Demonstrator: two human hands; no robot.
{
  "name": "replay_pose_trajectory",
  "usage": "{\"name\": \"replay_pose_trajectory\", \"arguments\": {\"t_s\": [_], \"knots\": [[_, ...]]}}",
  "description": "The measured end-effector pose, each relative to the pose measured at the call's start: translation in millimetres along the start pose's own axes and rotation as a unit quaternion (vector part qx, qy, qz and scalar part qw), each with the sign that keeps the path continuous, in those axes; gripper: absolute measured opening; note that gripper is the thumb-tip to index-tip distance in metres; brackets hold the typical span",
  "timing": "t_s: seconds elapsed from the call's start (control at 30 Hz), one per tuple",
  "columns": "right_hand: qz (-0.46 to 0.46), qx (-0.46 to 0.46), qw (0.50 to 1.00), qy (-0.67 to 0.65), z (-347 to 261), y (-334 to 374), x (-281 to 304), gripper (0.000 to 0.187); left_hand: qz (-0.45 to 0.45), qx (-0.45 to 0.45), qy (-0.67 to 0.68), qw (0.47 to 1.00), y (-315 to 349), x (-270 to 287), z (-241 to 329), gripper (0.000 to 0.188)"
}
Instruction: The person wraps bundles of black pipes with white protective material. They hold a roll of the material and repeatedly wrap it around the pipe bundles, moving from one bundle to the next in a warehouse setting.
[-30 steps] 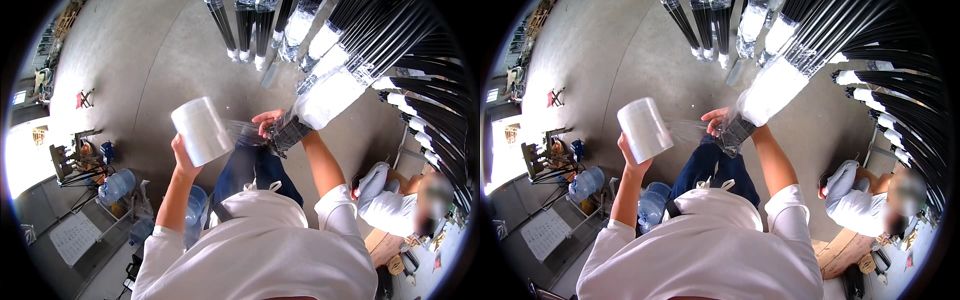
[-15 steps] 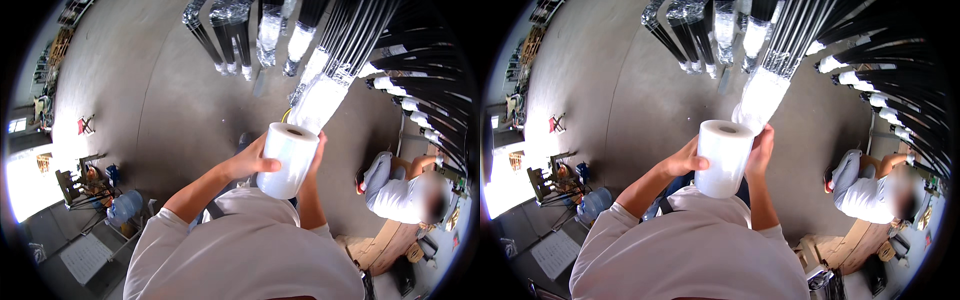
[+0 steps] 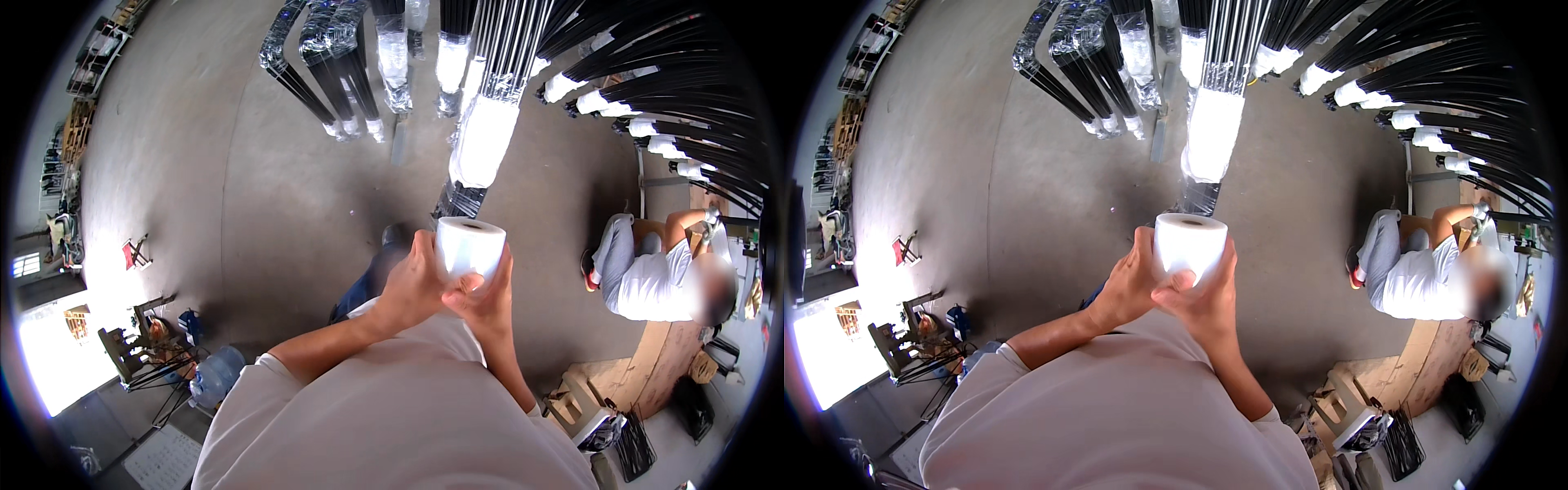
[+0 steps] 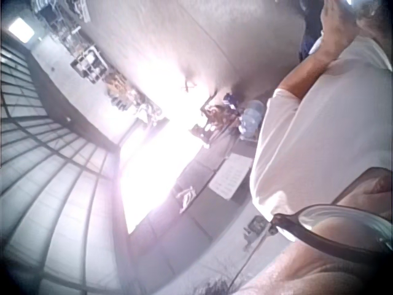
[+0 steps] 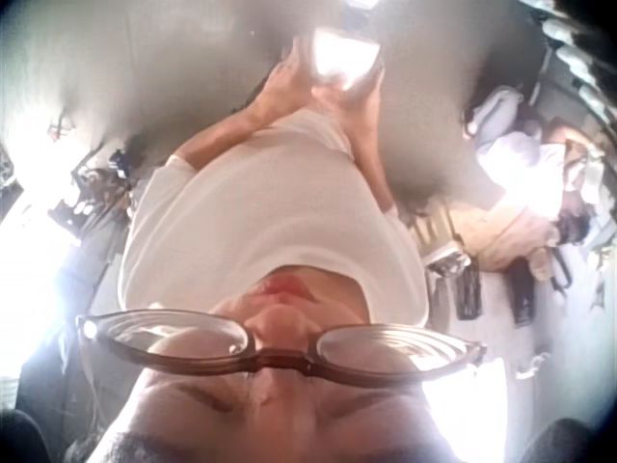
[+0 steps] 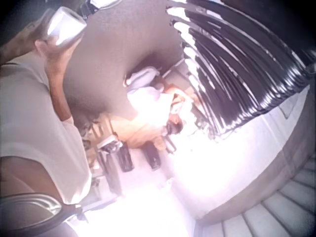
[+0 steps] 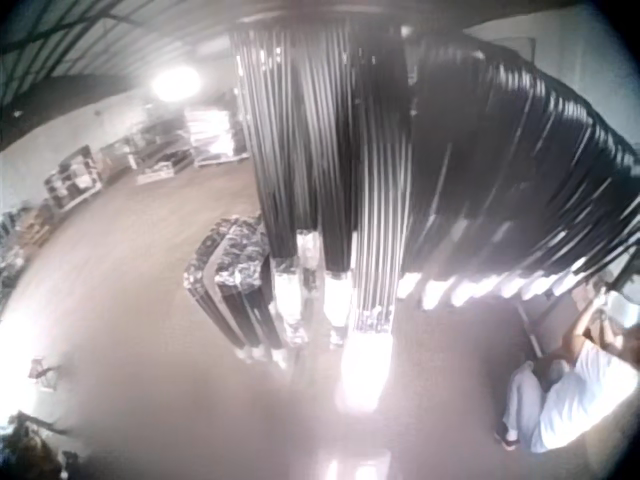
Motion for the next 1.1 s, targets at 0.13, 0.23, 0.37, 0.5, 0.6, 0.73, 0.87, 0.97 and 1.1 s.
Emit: {"name": "replay_pose_trajectory", "arguments": {"t_s": [0.13,0.23,0.37,0.5,0.6,0.73,0.87,0.97,1.1], "knots": [[-0.046,-0.107,0.985,-0.124,14.2,-27.6,7.4,0.078,-0.035,0.066,0.103,0.992,-5.1,11.3,-7.1,0.048],[-0.067,-0.176,0.953,-0.238,24.2,-32.7,9.9,0.074,-0.053,0.052,0.194,0.978,-9.2,16.4,-26.5,0.039],[-0.067,-0.204,0.932,-0.291,47.1,-35.5,1.9,0.076,0.025,-0.162,0.029,0.986,-52.5,48.8,-34.8,0.043],[-0.093,-0.272,0.899,-0.330,65.1,-33.4,0.1,0.082,-0.236,-0.164,0.242,0.927,-77.5,35.5,-64.2,0.042],[-0.132,-0.195,0.959,-0.156,34.7,-44.5,11.4,0.089,-0.256,-0.074,0.370,0.890,-79.0,27.5,-64.5,0.035],[-0.073,-0.040,0.982,0.171,7.5,-41.9,3.5,0.098,-0.206,-0.026,0.293,0.933,-84.5,18.9,-54.3,0.031],[-0.070,-0.064,0.991,0.096,19.2,-46.1,2.4,0.094,-0.192,-0.080,0.388,0.898,-101.4,32.7,-72.9,0.030],[-0.077,-0.095,0.992,0.028,24.2,-45.5,1.7,0.094,-0.071,0.015,0.361,0.930,-127.4,35.4,-114.3,0.063],[-0.077,-0.015,0.971,0.228,-7.0,-39.6,3.8,0.093,-0.189,0.141,0.329,0.914,-139.0,-17.9,-153.8,0.071]]}}
Point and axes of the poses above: each hand's wrist, its own y-axis away from the middle knuckle, its own x-axis out of the back of the hand, z = x × y, the point moved 3 cm from there along -y, towards the middle knuckle, and after that the axes turned 7 degrees about y, right-handed, at the moved point
